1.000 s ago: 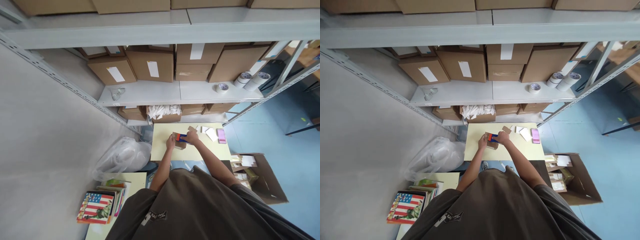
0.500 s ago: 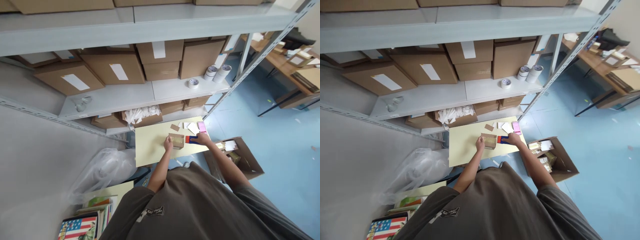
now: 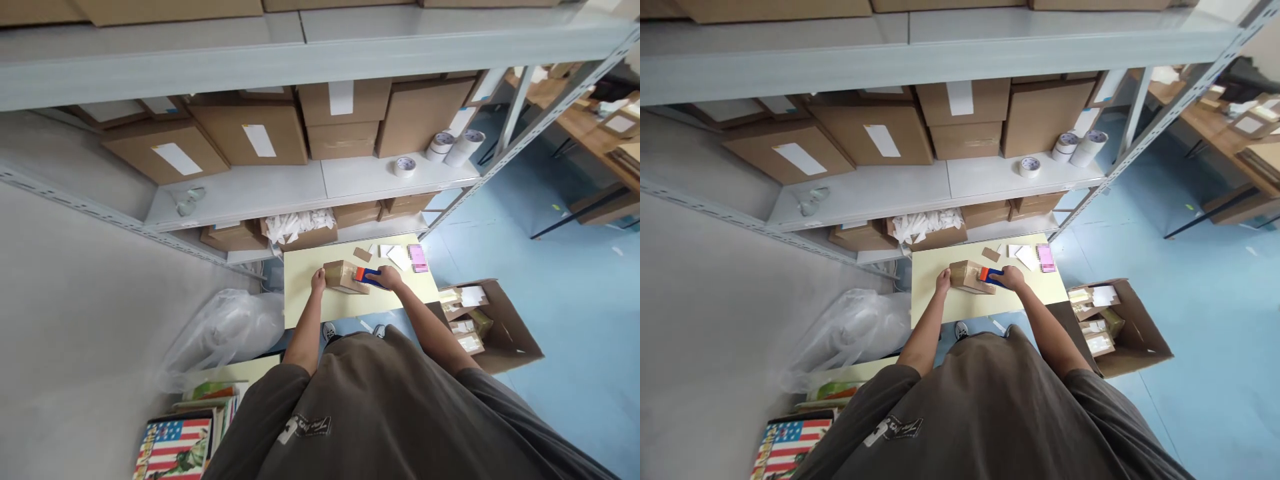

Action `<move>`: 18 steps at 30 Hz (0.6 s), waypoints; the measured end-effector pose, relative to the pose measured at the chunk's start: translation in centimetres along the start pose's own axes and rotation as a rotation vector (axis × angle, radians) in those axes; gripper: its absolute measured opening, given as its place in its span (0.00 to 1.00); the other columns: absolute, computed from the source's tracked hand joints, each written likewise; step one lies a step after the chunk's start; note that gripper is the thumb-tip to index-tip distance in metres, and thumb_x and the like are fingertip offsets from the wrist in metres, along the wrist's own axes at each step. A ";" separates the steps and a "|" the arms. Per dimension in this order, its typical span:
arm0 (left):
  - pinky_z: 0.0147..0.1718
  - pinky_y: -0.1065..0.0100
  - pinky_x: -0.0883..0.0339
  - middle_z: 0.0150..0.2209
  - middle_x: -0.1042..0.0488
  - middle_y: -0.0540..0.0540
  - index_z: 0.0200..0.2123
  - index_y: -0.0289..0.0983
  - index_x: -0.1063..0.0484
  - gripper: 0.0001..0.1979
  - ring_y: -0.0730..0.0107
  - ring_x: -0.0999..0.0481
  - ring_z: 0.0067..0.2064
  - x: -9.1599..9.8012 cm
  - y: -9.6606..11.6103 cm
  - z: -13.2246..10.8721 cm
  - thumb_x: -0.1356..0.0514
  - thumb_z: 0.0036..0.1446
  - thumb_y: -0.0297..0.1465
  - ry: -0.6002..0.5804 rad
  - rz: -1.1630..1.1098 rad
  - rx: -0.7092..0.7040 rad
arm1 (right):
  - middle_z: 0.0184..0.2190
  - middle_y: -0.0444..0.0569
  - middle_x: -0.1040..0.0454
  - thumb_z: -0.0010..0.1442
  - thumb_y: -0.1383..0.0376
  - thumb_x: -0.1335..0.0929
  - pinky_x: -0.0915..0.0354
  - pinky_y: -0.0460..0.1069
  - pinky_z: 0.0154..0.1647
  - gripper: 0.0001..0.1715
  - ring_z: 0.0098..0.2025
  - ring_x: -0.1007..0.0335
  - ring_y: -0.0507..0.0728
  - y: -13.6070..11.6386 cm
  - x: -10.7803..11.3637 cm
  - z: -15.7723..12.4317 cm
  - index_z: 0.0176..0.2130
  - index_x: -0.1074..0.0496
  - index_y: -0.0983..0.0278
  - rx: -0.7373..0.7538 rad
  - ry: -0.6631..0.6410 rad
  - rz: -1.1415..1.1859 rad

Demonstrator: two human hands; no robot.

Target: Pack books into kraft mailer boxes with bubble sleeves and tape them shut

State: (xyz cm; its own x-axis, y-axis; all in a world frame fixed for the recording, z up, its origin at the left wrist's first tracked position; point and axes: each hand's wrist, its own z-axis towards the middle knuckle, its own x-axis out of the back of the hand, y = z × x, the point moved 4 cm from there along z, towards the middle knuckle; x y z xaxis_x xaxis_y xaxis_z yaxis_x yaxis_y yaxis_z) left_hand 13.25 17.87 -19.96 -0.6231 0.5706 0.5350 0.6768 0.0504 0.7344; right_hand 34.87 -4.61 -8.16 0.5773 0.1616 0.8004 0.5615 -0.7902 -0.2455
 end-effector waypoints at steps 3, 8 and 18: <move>0.56 0.63 0.29 0.55 0.16 0.38 0.51 0.39 0.20 0.19 0.55 0.19 0.58 2.9 -1.2 1.0 0.48 0.75 0.39 0.064 0.025 0.041 | 0.48 0.59 0.15 0.68 0.35 0.32 0.33 0.48 0.39 0.37 0.49 0.18 0.64 -4.8 -1.3 0.9 0.48 0.17 0.63 0.027 -0.024 -0.017; 0.57 0.59 0.29 0.57 0.17 0.38 0.56 0.41 0.21 0.21 0.51 0.19 0.60 2.0 -1.7 0.3 0.46 0.75 0.46 -0.116 0.042 -0.007 | 0.53 0.62 0.17 0.68 0.37 0.30 0.30 0.50 0.44 0.36 0.54 0.18 0.65 -9.9 -3.0 1.6 0.52 0.18 0.65 0.062 -0.058 -0.116; 0.59 0.59 0.29 0.61 0.19 0.37 0.69 0.39 0.31 0.24 0.53 0.19 0.61 -7.6 -0.1 -4.4 0.48 0.77 0.40 -0.103 0.048 -0.033 | 0.53 0.64 0.17 0.66 0.37 0.28 0.28 0.49 0.46 0.37 0.54 0.18 0.66 -4.1 -2.5 0.9 0.54 0.18 0.66 -0.012 -0.090 -0.172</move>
State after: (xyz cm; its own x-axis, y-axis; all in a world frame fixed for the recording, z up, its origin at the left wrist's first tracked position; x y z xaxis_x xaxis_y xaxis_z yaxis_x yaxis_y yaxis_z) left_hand 16.22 9.90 -22.26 -0.5457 0.6532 0.5250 0.6901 -0.0051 0.7237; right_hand 31.67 -1.25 -9.69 0.5245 0.3469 0.7775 0.6497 -0.7533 -0.1022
